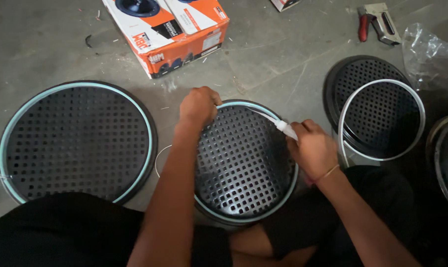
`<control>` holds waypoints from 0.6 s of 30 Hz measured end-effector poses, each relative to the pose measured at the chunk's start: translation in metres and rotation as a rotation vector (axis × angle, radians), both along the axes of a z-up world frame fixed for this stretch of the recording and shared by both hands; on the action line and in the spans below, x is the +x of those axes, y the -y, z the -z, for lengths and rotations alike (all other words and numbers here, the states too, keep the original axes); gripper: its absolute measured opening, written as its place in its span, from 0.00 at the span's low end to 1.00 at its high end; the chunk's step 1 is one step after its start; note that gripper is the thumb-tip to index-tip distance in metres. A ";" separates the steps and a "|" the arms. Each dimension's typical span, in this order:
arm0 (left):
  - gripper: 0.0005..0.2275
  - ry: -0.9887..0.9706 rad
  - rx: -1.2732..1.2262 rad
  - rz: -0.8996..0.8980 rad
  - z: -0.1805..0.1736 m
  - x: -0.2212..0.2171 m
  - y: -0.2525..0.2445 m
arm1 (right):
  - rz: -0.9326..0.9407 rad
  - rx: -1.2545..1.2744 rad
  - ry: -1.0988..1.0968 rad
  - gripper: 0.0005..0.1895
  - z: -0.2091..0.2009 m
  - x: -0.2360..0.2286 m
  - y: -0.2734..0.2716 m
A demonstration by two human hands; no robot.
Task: The person applies glue from a white bottle along the rim of a perforated metal speaker grille. They then press a light blue LED strip into the glue around the edge of the grille.
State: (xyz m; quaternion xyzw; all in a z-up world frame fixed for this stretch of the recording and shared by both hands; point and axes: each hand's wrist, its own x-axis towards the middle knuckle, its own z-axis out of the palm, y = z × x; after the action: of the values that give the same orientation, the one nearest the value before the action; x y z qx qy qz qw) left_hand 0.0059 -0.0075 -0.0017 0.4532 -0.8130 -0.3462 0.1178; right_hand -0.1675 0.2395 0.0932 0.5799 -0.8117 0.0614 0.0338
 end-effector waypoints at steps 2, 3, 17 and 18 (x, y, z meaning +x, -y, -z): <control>0.11 -0.005 -0.007 -0.008 0.000 0.000 0.000 | -0.012 -0.003 -0.045 0.13 0.000 0.002 0.003; 0.11 -0.007 -0.009 -0.009 0.001 -0.001 0.000 | -0.008 -0.015 -0.057 0.13 0.000 0.003 0.004; 0.11 -0.039 0.007 -0.025 0.002 -0.002 0.000 | -0.031 -0.043 -0.146 0.14 -0.005 0.003 0.011; 0.11 -0.044 0.006 -0.026 0.003 -0.001 0.000 | -0.037 -0.049 -0.149 0.15 -0.005 0.003 0.011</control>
State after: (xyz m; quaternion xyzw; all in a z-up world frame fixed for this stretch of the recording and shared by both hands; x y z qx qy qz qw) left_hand 0.0044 -0.0076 -0.0043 0.4565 -0.8031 -0.3570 0.1387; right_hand -0.1643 0.2286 0.0982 0.5965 -0.7945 0.0386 0.1072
